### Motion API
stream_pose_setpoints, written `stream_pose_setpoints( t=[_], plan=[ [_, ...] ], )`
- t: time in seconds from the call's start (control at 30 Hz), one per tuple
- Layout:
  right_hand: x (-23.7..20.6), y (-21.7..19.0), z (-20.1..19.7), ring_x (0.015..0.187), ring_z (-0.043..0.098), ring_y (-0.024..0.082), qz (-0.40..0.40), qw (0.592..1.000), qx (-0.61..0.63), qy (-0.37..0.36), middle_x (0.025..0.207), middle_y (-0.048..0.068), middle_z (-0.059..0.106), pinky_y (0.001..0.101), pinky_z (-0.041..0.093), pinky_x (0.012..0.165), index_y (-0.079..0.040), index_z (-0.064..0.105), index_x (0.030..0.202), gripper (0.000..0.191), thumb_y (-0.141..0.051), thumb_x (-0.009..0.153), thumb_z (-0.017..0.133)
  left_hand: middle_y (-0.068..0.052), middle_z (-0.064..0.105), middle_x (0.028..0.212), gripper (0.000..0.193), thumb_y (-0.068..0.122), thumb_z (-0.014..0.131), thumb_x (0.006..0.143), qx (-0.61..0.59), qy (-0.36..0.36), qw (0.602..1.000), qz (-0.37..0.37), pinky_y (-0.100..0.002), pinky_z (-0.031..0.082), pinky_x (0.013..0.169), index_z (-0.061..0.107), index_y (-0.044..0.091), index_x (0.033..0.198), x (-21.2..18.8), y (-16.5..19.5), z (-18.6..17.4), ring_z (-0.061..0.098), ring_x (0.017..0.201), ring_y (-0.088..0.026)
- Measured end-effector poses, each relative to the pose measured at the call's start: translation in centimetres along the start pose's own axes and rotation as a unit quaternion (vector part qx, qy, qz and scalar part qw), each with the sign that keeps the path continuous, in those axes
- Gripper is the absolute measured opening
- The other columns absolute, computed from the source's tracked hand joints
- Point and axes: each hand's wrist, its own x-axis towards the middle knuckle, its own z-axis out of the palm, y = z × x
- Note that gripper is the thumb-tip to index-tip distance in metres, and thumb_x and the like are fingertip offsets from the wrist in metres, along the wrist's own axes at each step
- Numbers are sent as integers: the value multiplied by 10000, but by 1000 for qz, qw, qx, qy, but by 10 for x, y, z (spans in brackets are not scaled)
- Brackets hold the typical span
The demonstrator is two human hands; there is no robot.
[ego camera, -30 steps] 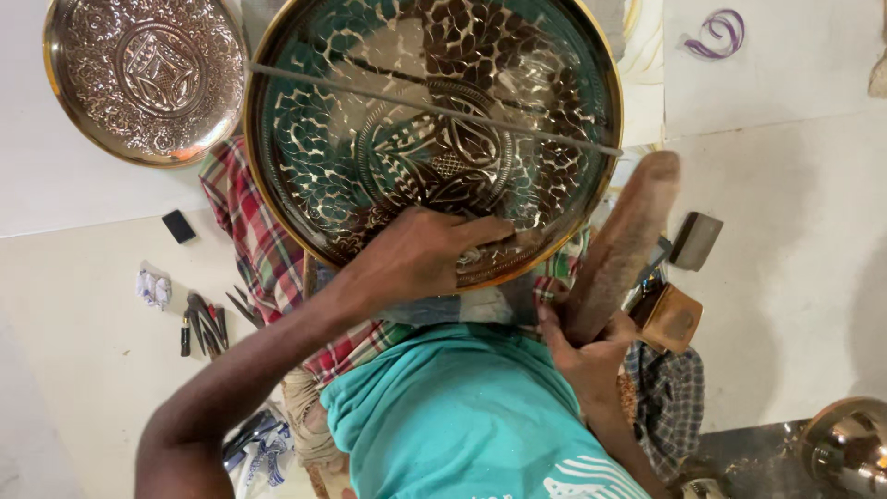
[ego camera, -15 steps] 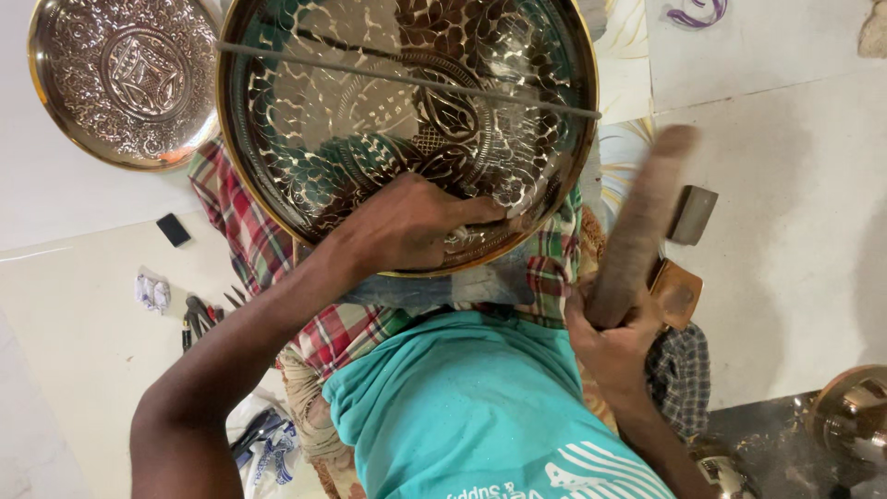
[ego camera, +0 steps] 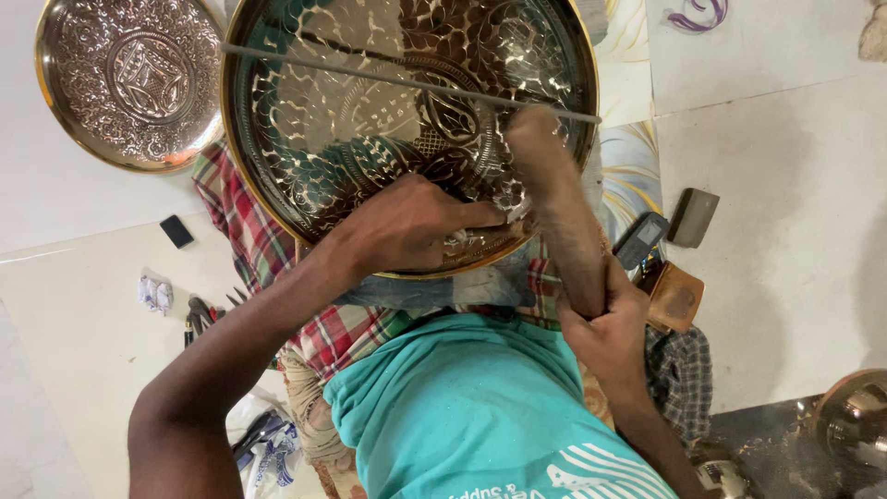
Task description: The person uses a chisel and wooden mallet to engrave a decorative pattern into a brass tray. They repeatedly strike the chisel along the tray's surface to create a textured design.
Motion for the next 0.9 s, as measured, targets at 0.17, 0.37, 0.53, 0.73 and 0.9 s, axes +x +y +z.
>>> stream_pose_setpoints(
  t=[0.17, 0.37, 0.53, 0.73, 0.9],
  plan=[
    [0, -2, 7, 769, 696, 173, 62, 996, -70, -9, 887, 158, 710, 312, 548, 713, 37, 631, 1151, 326, -15, 842, 721, -159, 699, 715, 703, -2, 645, 669, 4, -30, 999, -33, -454, 514, 535, 671, 222, 1334, 2, 1, 0, 650, 538, -327],
    [-2, -6, 12, 809, 704, 126, 39, 996, -78, 30, 878, 141, 709, 307, 549, 712, 38, 649, 1104, 309, -7, 818, 758, -159, 704, 763, 497, 88, 711, 805, 5, -1, 1000, 17, -461, 521, 549, 684, 210, 1286, 0, 0, -1, 647, 582, -351],
    [1, -6, 13, 758, 679, 129, 72, 991, -110, 15, 834, 110, 721, 304, 540, 682, 30, 661, 1111, 327, 10, 790, 718, -159, 704, 764, 559, 66, 672, 762, 10, -13, 1000, 20, -467, 519, 558, 677, 202, 1305, 1, -2, -3, 655, 599, -354],
    [2, -3, 17, 824, 653, 109, 47, 996, -70, 30, 869, 66, 722, 285, 541, 724, 34, 651, 1083, 302, 60, 789, 718, -161, 684, 714, 523, 108, 687, 796, 25, -33, 999, 14, -472, 507, 535, 665, 229, 1304, 3, -1, -4, 650, 580, -354],
    [5, -5, 21, 881, 680, 107, 18, 998, 37, 48, 987, 62, 734, 272, 559, 779, 14, 657, 1149, 337, 22, 827, 756, -159, 666, 676, 515, 114, 679, 827, 46, -61, 997, -1, -469, 510, 531, 656, 243, 1325, 4, -1, -5, 646, 557, -344]
  ],
)
